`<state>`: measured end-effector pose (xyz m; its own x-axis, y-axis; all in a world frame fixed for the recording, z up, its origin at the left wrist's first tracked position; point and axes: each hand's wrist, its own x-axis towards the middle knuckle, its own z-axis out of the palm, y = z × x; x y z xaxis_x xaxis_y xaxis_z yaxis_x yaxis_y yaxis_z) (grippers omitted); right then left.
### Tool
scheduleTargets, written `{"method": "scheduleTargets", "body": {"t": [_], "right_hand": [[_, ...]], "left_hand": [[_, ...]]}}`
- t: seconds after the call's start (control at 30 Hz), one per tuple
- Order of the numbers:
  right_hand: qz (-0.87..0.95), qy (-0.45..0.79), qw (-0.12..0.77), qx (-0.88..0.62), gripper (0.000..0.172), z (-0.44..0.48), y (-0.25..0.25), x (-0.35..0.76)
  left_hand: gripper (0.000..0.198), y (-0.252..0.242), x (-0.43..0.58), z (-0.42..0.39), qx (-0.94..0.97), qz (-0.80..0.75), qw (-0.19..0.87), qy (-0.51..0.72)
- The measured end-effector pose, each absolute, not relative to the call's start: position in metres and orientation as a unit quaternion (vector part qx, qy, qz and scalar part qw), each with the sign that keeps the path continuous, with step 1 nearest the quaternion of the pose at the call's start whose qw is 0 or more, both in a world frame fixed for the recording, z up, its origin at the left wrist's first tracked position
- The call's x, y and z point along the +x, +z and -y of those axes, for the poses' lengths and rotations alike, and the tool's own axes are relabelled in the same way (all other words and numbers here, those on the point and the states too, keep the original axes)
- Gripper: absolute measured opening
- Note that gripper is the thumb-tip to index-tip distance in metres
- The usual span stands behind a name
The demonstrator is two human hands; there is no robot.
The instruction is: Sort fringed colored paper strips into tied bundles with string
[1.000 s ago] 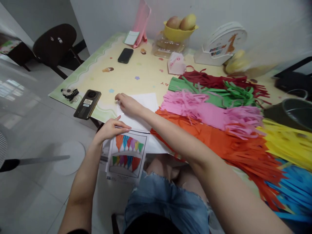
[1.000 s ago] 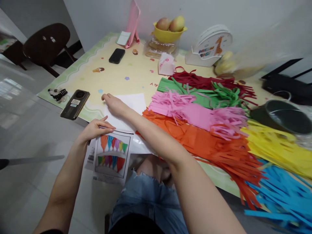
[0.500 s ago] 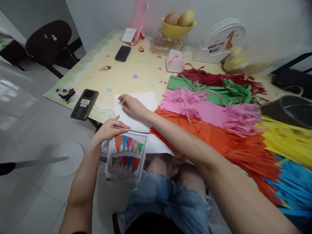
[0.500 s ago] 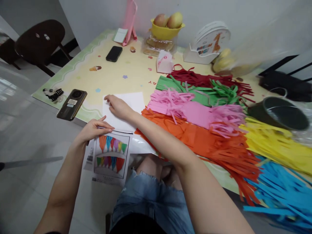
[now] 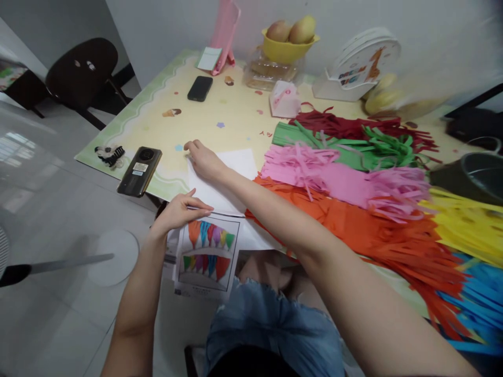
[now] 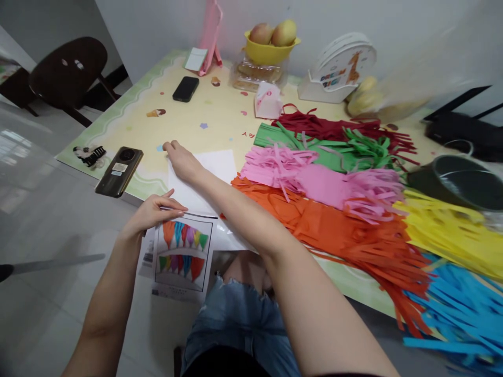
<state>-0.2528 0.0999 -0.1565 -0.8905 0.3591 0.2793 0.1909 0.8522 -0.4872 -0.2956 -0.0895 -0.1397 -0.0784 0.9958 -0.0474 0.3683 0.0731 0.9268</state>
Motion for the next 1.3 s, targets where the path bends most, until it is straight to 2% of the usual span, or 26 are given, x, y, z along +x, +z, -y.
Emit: {"method": "scheduleTargets", "body": {"t": [0.23, 0.53, 0.8, 0.97, 1.3], "right_hand": [[0.945, 0.229, 0.199, -0.119, 0.032, -0.106, -0.161, -0.254], [0.944, 0.234, 0.2, -0.117, 0.031, -0.107, -0.163, -0.259], [0.934, 0.278, 0.187, -0.122, 0.046, -0.125, -0.161, -0.235], [0.924, 0.285, 0.208, -0.149, 0.046, -0.131, -0.161, -0.218], [0.911, 0.311, 0.191, -0.195, 0.049, -0.126, -0.155, -0.228]], "left_hand": [[0.015, -0.139, -0.296, 0.089, 0.55, -0.617, 0.398, 0.397], [0.015, -0.14, -0.297, 0.089, 0.553, -0.619, 0.397, 0.391], [0.015, -0.139, -0.297, 0.088, 0.554, -0.619, 0.396, 0.392], [0.017, -0.138, -0.297, 0.087, 0.553, -0.622, 0.397, 0.387], [0.02, -0.137, -0.297, 0.087, 0.545, -0.632, 0.397, 0.381]]}}
